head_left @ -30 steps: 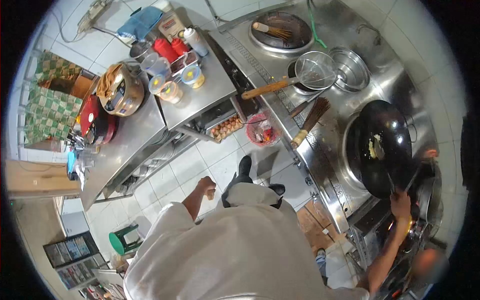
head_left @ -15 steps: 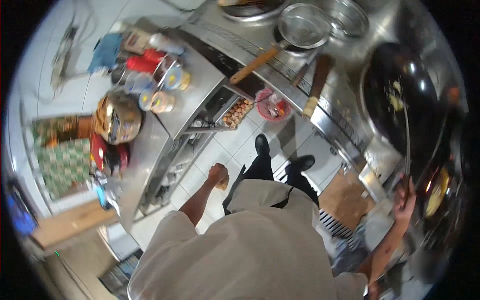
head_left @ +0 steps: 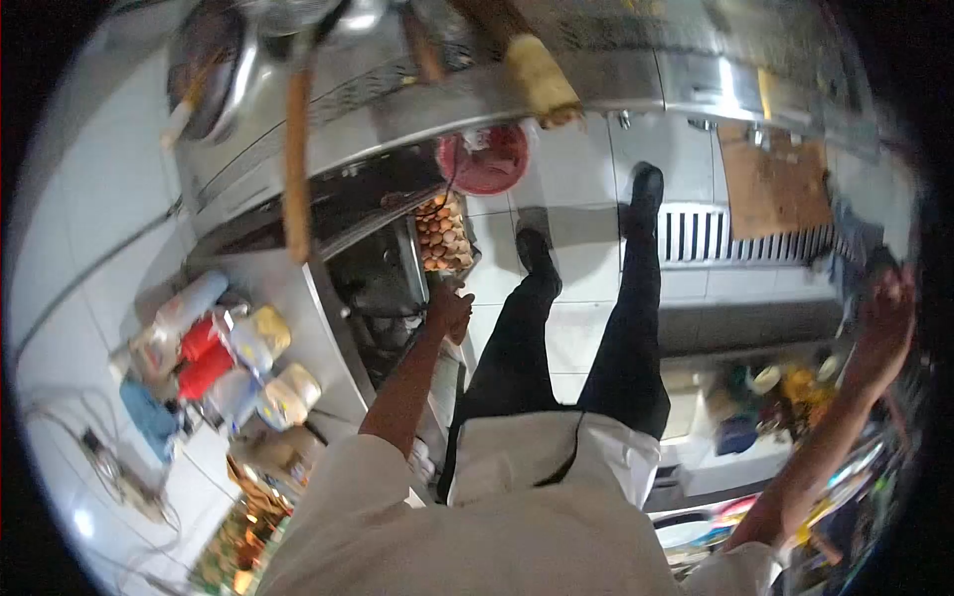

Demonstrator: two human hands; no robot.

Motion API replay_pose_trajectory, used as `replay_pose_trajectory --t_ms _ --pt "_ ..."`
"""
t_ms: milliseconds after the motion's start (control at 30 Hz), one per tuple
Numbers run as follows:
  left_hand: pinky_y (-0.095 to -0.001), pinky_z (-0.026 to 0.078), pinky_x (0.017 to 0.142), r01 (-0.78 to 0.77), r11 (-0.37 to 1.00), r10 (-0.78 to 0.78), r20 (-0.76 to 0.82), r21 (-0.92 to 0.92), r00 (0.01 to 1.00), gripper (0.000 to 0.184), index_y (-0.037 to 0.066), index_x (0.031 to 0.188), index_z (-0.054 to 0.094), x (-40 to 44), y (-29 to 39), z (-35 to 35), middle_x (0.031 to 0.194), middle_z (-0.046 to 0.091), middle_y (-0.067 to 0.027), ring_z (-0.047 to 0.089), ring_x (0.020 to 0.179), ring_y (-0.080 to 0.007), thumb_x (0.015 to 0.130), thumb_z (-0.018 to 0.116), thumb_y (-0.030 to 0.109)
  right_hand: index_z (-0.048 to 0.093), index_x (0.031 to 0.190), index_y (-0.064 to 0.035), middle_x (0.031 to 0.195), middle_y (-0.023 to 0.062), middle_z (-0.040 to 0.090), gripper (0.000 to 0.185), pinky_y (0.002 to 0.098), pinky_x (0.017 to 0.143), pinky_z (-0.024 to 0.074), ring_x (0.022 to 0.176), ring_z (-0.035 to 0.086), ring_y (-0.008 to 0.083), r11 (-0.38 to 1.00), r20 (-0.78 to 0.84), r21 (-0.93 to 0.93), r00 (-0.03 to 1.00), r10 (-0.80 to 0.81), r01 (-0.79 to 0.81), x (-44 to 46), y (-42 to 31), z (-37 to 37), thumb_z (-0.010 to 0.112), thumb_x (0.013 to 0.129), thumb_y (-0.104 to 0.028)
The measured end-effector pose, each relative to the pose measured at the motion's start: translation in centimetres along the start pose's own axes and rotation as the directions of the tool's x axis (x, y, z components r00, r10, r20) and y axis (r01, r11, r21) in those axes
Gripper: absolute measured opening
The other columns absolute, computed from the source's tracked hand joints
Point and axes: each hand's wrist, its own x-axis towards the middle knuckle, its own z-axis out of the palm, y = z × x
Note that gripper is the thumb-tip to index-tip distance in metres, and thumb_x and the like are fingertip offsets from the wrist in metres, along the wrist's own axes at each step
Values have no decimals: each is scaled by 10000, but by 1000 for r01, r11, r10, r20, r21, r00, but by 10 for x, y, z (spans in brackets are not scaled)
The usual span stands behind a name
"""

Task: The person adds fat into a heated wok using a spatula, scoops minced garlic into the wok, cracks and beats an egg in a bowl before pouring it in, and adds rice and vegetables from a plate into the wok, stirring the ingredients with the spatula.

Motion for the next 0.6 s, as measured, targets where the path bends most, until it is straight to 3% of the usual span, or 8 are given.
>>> replay_pose_trajectory --t_ms 100,167,200,233,367,433,467,600 --pt "-453 546 859 -93 944 103 -15 318 995 597 16 1241 586 61 -24 6 1038 692 -187 677 1010 -344 785 806 332 542 1402 -70 1230 81 650 518 318 940 469 1134 610 144 906 -146 -406 987 65 -120 -146 101 60 531 1023 -422" --pt "-410 566 740 61 997 -64 54 48 997 517 9 1220 584 108 -63 13 1008 660 -143 685 853 -275 805 804 226 506 1416 -75 1161 109 657 476 361 919 506 1128 628 185 910 -173 -84 905 388 -406 -211 159 116 610 994 -267" --pt "-454 549 778 -304 798 359 -5 520 933 467 23 1204 606 129 -84 16 1040 676 -124 677 888 -308 824 791 221 477 1434 -69 1181 126 654 500 356 902 513 1108 638 192 915 -139 -2 906 400 -404 -238 184 140 626 985 -231" --pt "-454 549 778 -323 777 369 24 541 929 467 23 1204 606 154 -95 15 1040 676 -124 677 888 -308 824 791 221 448 1452 -62 1201 142 651 531 351 884 520 1088 648 199 915 -107 83 910 402 -395 -260 207 156 642 976 -196" --pt "-448 524 858 -166 893 156 58 419 986 505 41 1280 582 199 -76 10 1064 679 -124 656 989 -298 885 746 309 416 1460 -28 1168 148 659 556 317 869 523 1015 652 176 832 -54 -5 831 554 -555 -309 266 178 642 980 -194" --pt "-442 505 916 185 983 -185 -4 6 983 611 39 1391 485 233 -83 6 1212 623 -147 606 1112 -269 917 720 345 437 1430 -6 1093 129 673 511 301 831 528 947 653 157 812 17 35 813 582 -582 -317 276 187 628 992 -189" --pt "-440 491 953 124 875 -62 -145 467 987 652 44 1478 384 239 -79 8 1300 564 -165 579 1151 -260 966 674 326 460 1401 3 1041 114 676 457 289 792 532 907 655 146 815 -1 28 815 580 -579 -322 286 189 604 1007 -181" --pt "-428 472 1019 143 767 10 -234 626 972 582 36 1481 414 336 -104 -1 1403 529 -158 567 1219 -302 1036 539 390 472 1376 22 992 100 671 442 277 767 530 853 642 138 827 -73 -11 825 560 -562 -315 309 194 605 998 -165"
